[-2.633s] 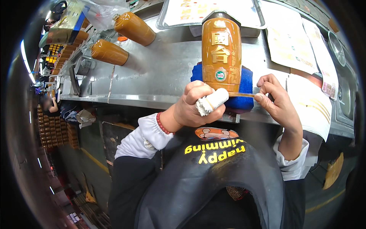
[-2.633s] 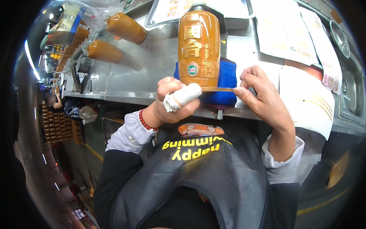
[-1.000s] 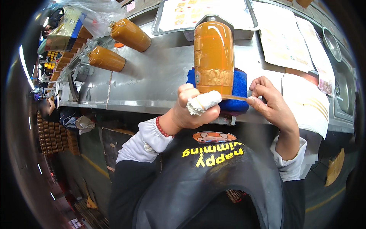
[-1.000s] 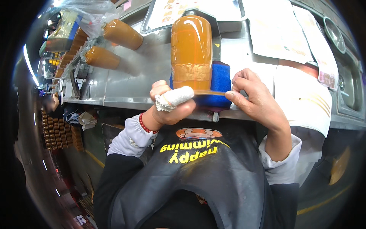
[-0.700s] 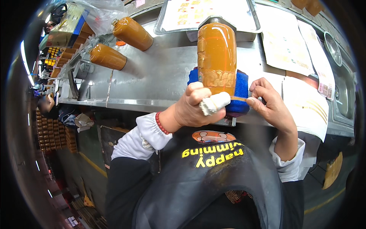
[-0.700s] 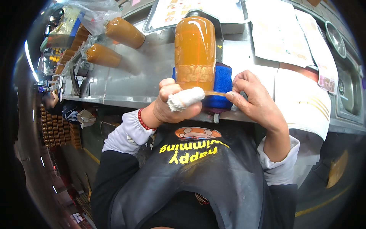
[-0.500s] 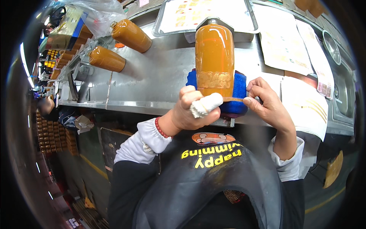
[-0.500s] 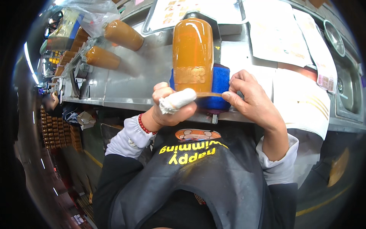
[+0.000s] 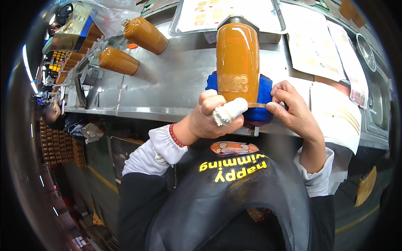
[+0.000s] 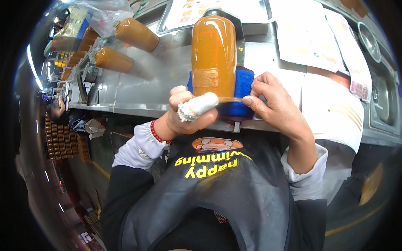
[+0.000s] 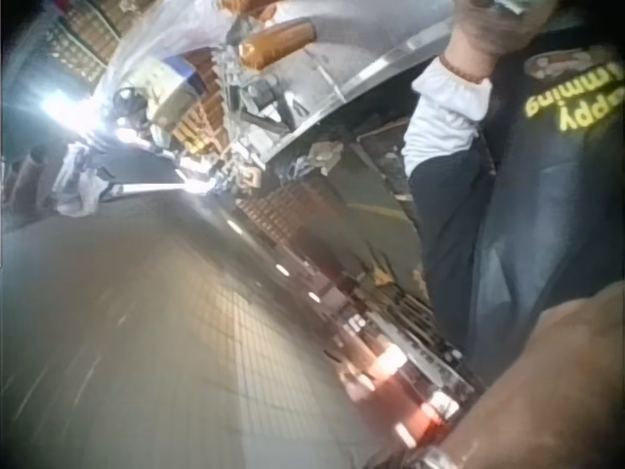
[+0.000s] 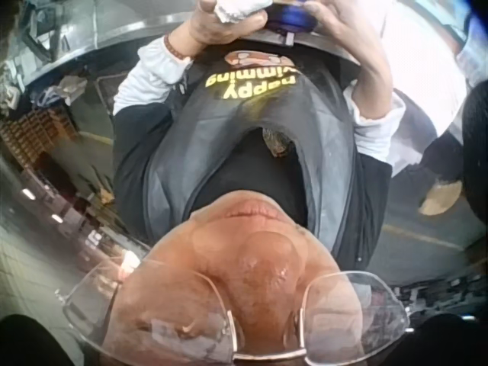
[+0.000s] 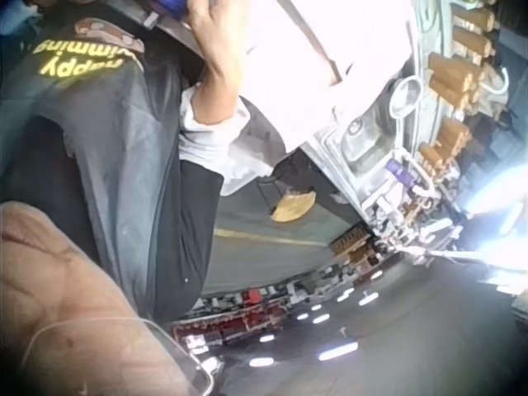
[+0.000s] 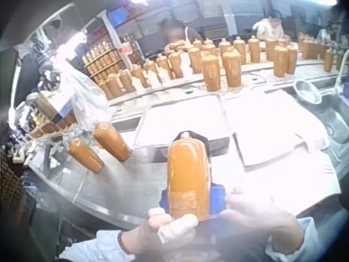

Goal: The person applies labels to amber-colored bottles, smooths them with a green tool, and wipes the surface with a cloth. The person handles multiple bottles one at a time, rotating them to apply labels and cleaning them before placing them on the counter.

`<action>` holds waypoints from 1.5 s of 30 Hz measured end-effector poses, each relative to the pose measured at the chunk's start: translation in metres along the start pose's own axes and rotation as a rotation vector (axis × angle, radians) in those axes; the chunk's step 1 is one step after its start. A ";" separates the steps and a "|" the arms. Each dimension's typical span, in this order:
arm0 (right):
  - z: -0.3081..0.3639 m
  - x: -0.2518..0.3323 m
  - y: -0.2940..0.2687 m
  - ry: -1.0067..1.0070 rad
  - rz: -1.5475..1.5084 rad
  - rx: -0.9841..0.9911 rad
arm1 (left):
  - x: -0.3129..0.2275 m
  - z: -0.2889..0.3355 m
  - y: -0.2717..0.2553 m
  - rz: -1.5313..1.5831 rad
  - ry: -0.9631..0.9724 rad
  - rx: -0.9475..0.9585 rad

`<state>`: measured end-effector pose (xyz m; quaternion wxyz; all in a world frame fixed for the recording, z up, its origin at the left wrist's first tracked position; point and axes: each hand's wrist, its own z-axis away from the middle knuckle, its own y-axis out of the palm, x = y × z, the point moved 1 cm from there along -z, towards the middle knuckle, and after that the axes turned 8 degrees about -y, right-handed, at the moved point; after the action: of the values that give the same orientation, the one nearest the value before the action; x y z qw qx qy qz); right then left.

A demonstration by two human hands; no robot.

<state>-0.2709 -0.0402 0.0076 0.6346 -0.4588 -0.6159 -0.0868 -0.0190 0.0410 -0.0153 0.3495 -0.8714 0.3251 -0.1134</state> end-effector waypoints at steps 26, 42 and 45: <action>-0.004 0.004 0.012 -0.112 0.150 -0.090 | -0.002 0.002 -0.010 -0.065 -0.004 0.049; -0.005 0.006 0.014 -0.137 0.175 -0.110 | -0.013 -0.040 -0.002 -0.291 -0.221 0.014; -0.006 0.011 0.013 -0.124 0.185 -0.094 | -0.017 -0.038 -0.008 -0.340 -0.358 0.111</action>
<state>-0.2560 -0.0320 0.0119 0.5784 -0.5475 -0.6041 -0.0280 -0.0440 0.0357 0.0185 0.4246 -0.8993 0.1000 -0.0321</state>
